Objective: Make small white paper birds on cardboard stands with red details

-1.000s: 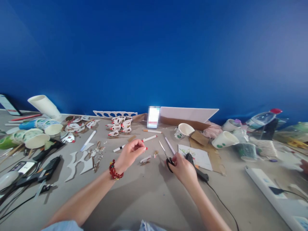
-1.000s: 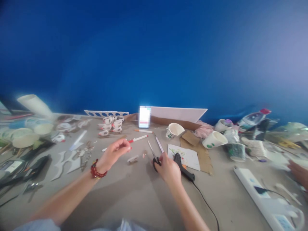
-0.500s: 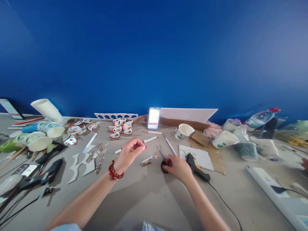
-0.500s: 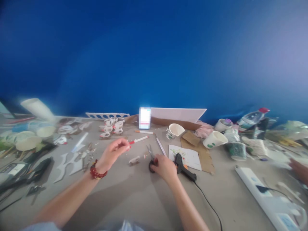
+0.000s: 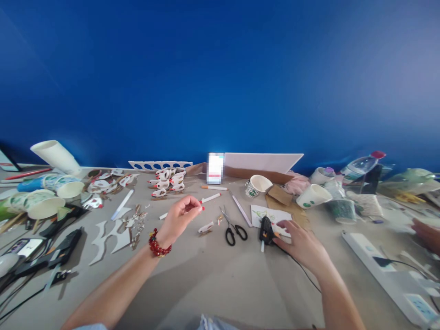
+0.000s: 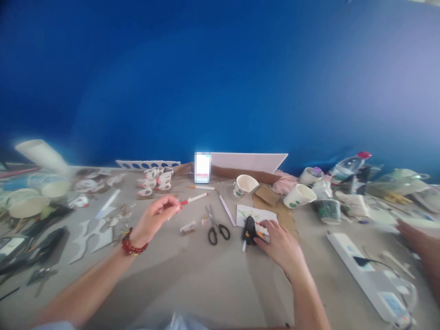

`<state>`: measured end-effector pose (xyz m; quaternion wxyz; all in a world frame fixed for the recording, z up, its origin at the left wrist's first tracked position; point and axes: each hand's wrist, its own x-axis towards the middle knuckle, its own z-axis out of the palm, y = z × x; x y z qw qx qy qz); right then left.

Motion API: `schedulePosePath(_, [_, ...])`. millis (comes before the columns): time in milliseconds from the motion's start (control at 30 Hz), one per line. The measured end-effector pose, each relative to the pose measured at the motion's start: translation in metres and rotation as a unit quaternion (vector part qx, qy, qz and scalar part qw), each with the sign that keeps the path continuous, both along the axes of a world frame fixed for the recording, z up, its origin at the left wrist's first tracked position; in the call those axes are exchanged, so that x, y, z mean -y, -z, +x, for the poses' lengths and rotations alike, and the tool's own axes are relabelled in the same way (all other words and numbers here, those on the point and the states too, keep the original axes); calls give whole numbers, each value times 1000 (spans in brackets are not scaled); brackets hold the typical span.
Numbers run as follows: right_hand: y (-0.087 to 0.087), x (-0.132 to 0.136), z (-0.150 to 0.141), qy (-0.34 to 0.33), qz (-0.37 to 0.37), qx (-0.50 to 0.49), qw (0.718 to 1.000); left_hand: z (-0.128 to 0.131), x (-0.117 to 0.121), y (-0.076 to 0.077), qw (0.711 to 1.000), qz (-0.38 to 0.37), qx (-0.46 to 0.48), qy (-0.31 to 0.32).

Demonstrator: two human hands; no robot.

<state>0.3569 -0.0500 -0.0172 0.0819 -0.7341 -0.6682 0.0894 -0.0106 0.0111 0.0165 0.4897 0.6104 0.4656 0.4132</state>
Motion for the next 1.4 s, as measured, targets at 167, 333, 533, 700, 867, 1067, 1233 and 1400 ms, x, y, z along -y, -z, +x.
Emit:
schedulePosePath(167, [28,11,14,-20,-30,-8,999,1,-1,0,1000,4,5,-4])
schedulePosePath(333, [32,9,11,-43,-9,-28,999,1,0,-1,1000,9,2,-1])
schedulePosePath(533, [27,8,21,-17,5,-145,989,0,0,-1,1000,7,6,3])
schedulePosePath(700, [24,9,42,70,17,-398,915,0,0,-1,1000,9,3,7])
schedulePosePath(867, [9,8,28,116,67,-560,818,1,-1,2,1000,12,-3,10])
schedulePosePath(1067, [-17,-9,-48,-26,-32,-668,743,1,0,-1,994,103,-30,-7])
schedulePosePath(1233, [-37,-25,-94,-98,-138,-724,669,-6,0,-9,948,308,-77,-29])
schedulePosePath(1400, [-45,-36,-120,-117,-204,-720,653,-17,-3,-5,887,436,-152,-9])
